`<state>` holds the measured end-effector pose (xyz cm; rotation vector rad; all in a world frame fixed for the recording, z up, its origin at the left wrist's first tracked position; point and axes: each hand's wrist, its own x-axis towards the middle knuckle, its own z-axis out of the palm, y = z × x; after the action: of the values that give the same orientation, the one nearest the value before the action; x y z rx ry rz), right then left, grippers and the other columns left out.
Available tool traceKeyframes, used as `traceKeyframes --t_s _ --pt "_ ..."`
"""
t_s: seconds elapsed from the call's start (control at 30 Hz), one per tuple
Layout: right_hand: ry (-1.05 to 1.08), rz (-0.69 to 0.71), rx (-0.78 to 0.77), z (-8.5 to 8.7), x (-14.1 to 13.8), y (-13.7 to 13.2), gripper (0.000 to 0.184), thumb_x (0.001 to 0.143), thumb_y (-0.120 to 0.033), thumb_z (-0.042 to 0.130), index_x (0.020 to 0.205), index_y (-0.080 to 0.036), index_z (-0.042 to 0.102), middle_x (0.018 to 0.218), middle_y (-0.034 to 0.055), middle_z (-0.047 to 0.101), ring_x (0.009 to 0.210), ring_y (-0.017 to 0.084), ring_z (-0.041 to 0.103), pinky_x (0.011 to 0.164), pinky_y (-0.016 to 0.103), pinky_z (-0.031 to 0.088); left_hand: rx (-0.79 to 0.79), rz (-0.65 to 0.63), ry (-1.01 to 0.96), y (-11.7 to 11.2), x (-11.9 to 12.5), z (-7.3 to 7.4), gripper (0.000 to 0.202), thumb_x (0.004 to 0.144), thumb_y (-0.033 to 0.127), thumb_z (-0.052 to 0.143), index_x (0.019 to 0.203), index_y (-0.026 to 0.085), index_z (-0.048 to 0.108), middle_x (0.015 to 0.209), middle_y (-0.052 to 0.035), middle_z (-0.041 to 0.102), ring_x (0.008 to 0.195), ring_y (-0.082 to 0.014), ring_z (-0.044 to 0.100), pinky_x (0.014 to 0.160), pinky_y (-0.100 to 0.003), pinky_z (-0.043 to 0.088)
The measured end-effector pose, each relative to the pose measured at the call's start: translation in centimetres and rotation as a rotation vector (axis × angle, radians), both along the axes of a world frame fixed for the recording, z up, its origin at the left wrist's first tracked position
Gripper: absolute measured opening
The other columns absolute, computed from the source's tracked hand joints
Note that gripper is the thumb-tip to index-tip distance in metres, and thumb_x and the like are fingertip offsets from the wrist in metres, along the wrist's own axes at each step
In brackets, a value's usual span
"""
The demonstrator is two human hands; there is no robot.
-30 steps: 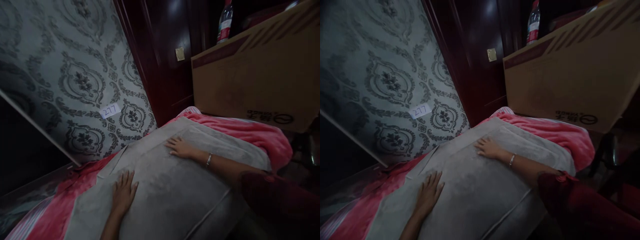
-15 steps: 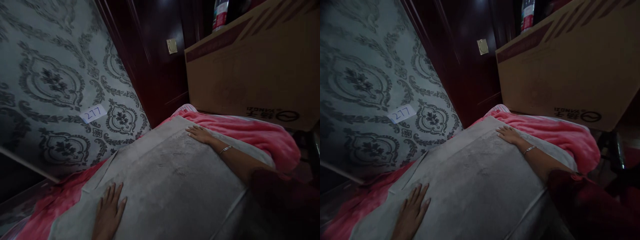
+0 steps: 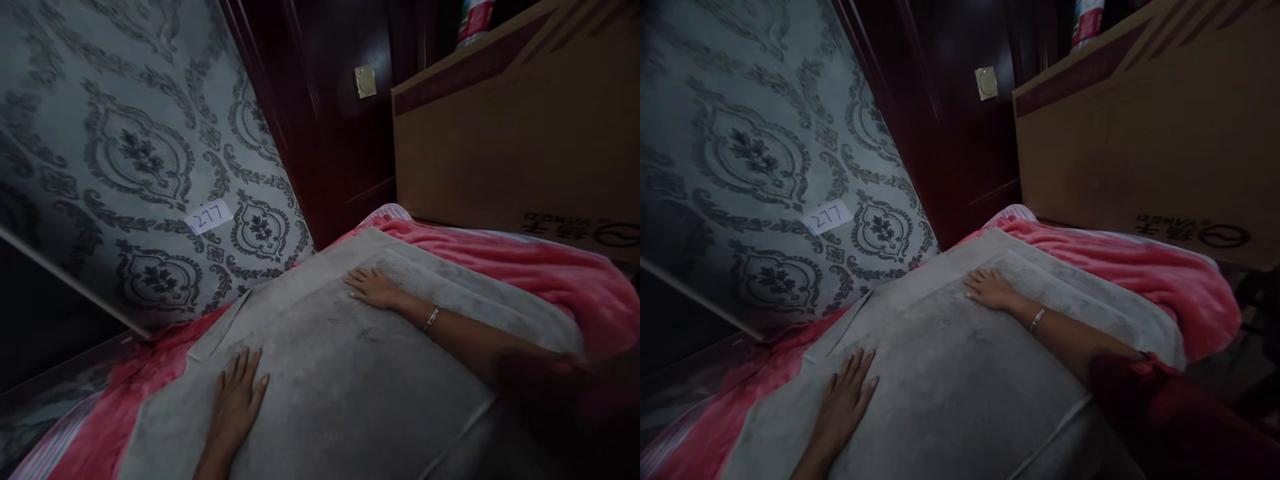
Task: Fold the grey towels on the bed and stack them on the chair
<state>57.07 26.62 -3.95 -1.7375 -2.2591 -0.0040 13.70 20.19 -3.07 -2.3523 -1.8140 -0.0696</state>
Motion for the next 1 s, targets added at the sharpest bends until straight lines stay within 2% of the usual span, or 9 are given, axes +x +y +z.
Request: traceKeyframes --t_s 0.2,0.3,0.4,0.5,0.63,0.77,0.87,0.93,1.0 --pt "0.002 -0.006 -0.035 -1.8 0.4 -0.1 0.063 0.100 -0.058 0.026 0.155 -0.030 0.040 0.162 0.0067 0.030 0.149 0.033 0.027 0.117 0.062 0.024 -0.062 0.040 -0.034 -0.5 -0.1 0.9 0.058 0.100 0.046 0.036 0.155 0.027 0.035 0.164 -0.0091 0.029 0.153 -0.0286 0.023 0.122 -0.057 0.022" --pt "0.003 -0.004 -0.039 -2.2 0.8 0.0 0.065 0.099 -0.060 0.025 0.155 -0.030 0.040 0.162 0.0061 0.030 0.149 0.033 0.027 0.117 0.062 0.024 -0.124 0.274 -0.034 -0.5 -2.4 2.0 0.062 0.100 0.050 0.030 0.157 0.024 0.032 0.165 -0.0102 0.024 0.153 -0.0309 0.020 0.121 -0.062 0.021" --pt "0.000 -0.009 -0.041 -2.5 0.8 0.0 0.067 0.098 -0.061 0.024 0.155 -0.031 0.039 0.163 0.0048 0.029 0.149 0.033 0.026 0.117 0.061 0.025 -0.137 0.558 -0.053 -0.8 -6.4 2.9 0.067 0.099 0.053 0.025 0.157 0.021 0.030 0.166 -0.0116 0.022 0.153 -0.0340 0.022 0.118 -0.066 0.025" --pt "-0.004 -0.006 -0.045 -2.9 0.8 -0.1 0.068 0.096 -0.062 0.023 0.156 -0.032 0.038 0.163 0.0042 0.030 0.149 0.033 0.027 0.118 0.060 0.026 -0.167 0.672 -0.070 -2.1 -10.0 3.2 0.066 0.099 0.052 0.022 0.159 0.022 0.027 0.166 -0.0084 0.021 0.153 -0.0323 0.020 0.119 -0.063 0.026" --pt "-0.011 0.000 -0.044 -3.4 1.1 -0.2 0.070 0.096 -0.060 0.021 0.156 -0.028 0.037 0.163 0.0054 0.029 0.149 0.032 0.026 0.118 0.061 0.025 -0.191 0.674 -0.055 -4.4 -12.2 3.4 0.065 0.100 0.048 0.021 0.159 0.021 0.027 0.167 -0.0063 0.019 0.153 -0.0310 0.020 0.121 -0.058 0.024" --pt "-0.020 -0.018 -0.068 -2.6 0.7 0.1 0.068 0.096 -0.057 0.022 0.156 -0.028 0.039 0.162 0.0061 0.032 0.148 0.034 0.028 0.117 0.063 0.025 -0.178 0.675 -0.059 -6.4 -12.1 4.4 0.064 0.100 0.049 0.024 0.155 0.019 0.035 0.164 -0.0107 0.029 0.151 -0.0321 0.026 0.120 -0.059 0.026" --pt "-0.016 -0.131 -0.116 -0.9 -1.6 -1.0 0.066 0.097 -0.055 0.023 0.153 -0.026 0.043 0.160 0.0112 0.034 0.146 0.039 0.031 0.113 0.069 0.027 -0.142 0.598 -0.047 -7.7 -9.9 5.0 0.064 0.100 0.053 0.026 0.153 0.020 0.041 0.164 -0.0123 0.031 0.153 -0.0342 0.021 0.120 -0.063 0.021" --pt "0.001 -0.156 -0.047 -0.2 -4.1 -2.7 0.067 0.097 -0.057 0.025 0.152 -0.025 0.045 0.160 0.0145 0.034 0.144 0.041 0.032 0.109 0.072 0.029 -0.096 0.447 -0.043 -8.6 -7.4 4.7 0.063 0.099 0.054 0.028 0.154 0.024 0.038 0.166 -0.0101 0.026 0.154 -0.0335 0.016 0.120 -0.064 0.016" --pt "-0.033 0.004 0.048 -0.2 -6.9 -5.0 0.067 0.097 -0.061 0.028 0.154 -0.028 0.042 0.162 0.0112 0.029 0.147 0.040 0.028 0.113 0.069 0.025 -0.073 0.257 -0.050 -9.7 -4.6 3.6 0.063 0.099 0.054 0.033 0.156 0.028 0.033 0.167 -0.0079 0.021 0.155 -0.0337 0.013 0.121 -0.064 0.015"
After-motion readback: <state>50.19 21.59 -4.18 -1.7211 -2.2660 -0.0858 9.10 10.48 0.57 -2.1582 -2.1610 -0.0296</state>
